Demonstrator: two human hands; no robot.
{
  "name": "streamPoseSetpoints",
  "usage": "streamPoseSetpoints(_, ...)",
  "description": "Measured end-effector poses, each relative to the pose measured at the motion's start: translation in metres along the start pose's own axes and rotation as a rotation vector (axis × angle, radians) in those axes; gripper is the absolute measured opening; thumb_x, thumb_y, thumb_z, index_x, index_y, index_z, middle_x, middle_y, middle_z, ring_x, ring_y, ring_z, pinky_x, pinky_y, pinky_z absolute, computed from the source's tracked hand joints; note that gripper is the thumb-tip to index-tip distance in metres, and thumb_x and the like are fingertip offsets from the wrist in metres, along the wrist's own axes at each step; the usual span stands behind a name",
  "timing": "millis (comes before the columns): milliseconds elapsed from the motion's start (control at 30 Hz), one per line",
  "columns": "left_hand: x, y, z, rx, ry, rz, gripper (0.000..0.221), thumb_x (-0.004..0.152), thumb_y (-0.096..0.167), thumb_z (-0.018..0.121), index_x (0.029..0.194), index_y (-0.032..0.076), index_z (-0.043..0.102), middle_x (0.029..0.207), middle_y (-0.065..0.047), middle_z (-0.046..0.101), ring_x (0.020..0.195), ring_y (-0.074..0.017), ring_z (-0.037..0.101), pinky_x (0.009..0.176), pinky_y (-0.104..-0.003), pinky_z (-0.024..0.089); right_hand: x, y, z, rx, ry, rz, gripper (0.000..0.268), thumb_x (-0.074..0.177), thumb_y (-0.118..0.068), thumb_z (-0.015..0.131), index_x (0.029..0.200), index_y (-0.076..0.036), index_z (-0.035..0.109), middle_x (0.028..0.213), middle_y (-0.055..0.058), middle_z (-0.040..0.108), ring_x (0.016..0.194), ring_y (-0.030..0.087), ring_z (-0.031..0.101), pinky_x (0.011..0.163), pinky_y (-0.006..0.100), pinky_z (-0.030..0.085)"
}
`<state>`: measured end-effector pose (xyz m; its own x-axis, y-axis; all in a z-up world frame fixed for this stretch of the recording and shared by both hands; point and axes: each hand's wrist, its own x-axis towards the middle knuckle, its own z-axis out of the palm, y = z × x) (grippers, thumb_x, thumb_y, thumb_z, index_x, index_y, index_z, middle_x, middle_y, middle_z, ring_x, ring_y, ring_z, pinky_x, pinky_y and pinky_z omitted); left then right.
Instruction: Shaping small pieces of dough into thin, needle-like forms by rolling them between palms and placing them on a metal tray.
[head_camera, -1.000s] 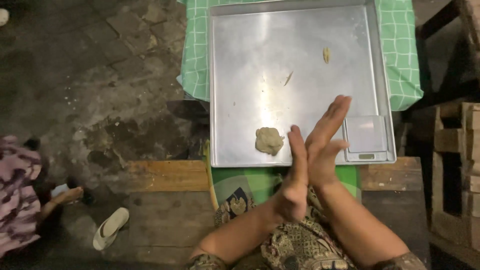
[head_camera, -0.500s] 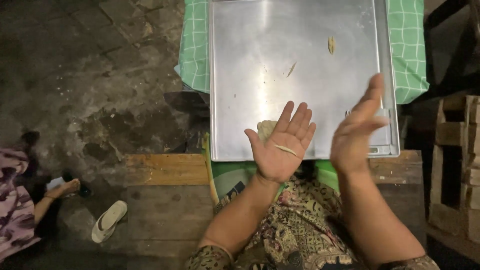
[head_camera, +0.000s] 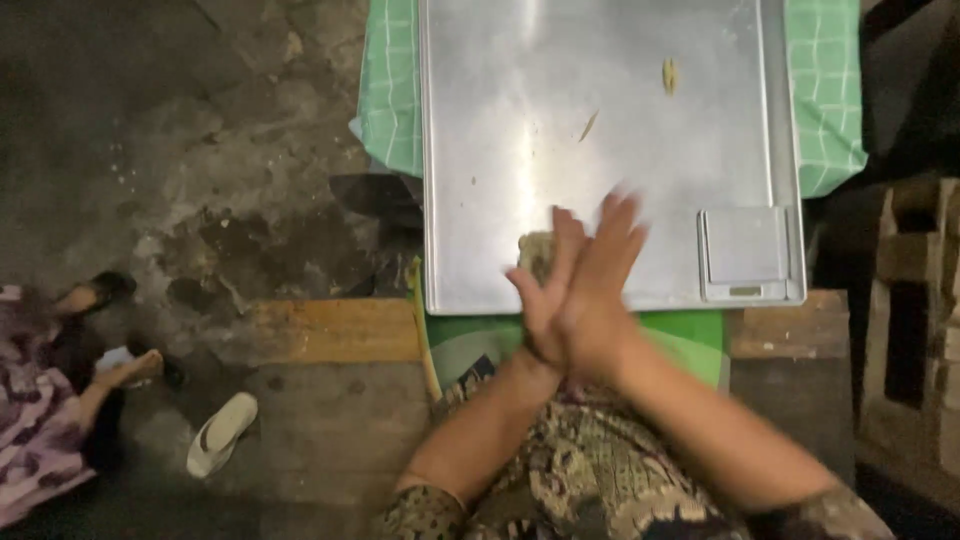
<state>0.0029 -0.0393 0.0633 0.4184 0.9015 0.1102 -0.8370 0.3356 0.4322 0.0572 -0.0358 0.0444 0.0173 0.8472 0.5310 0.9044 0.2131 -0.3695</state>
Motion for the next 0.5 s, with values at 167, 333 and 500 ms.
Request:
streamPoseSetpoints(167, 0.006, 0.000, -0.015, -0.273, 0.010, -0.173, 0.113, 0.091, 0.083, 0.031, 0.164, 0.000, 0.008, 0.169, -0.025, 0.005, 0.156, -0.0330, 0.008, 0.132, -0.045, 0.003, -0.011, 0.019, -0.006, 0.133, -0.091, 0.357, 0.086, 0.105, -0.050, 0.020, 0.162, 0.005, -0.014, 0.169, 0.032, -0.015, 0.151, 0.049, -0.028, 0.120, 0.054, -0.026)
streamPoseSetpoints(333, 0.005, 0.002, -0.027, -0.548, 0.071, -0.378, 0.126, 0.079, 0.096, 0.033, 0.165, 0.005, 0.016, 0.170, -0.020, 0.013, 0.160, -0.0328, 0.011, 0.132, -0.047, 0.004, 0.017, 0.024, -0.069, 1.019, 0.126, 0.388, 0.092, 0.096, -0.075, 0.029, 0.161, -0.013, 0.015, 0.166, 0.017, 0.019, 0.158, 0.036, 0.010, 0.134, 0.049, -0.002)
streamPoseSetpoints(500, 0.009, 0.007, -0.034, -0.672, 0.119, -0.456, 0.125, 0.076, 0.092, 0.030, 0.164, 0.005, 0.016, 0.170, -0.023, 0.011, 0.162, -0.0387, 0.004, 0.133, -0.056, -0.001, -0.017, 0.046, -0.085, 1.196, 0.283, 0.634, 0.090, 0.089, -0.084, 0.030, 0.147, -0.017, 0.047, 0.151, 0.005, 0.052, 0.149, 0.023, 0.046, 0.131, 0.041, 0.029)
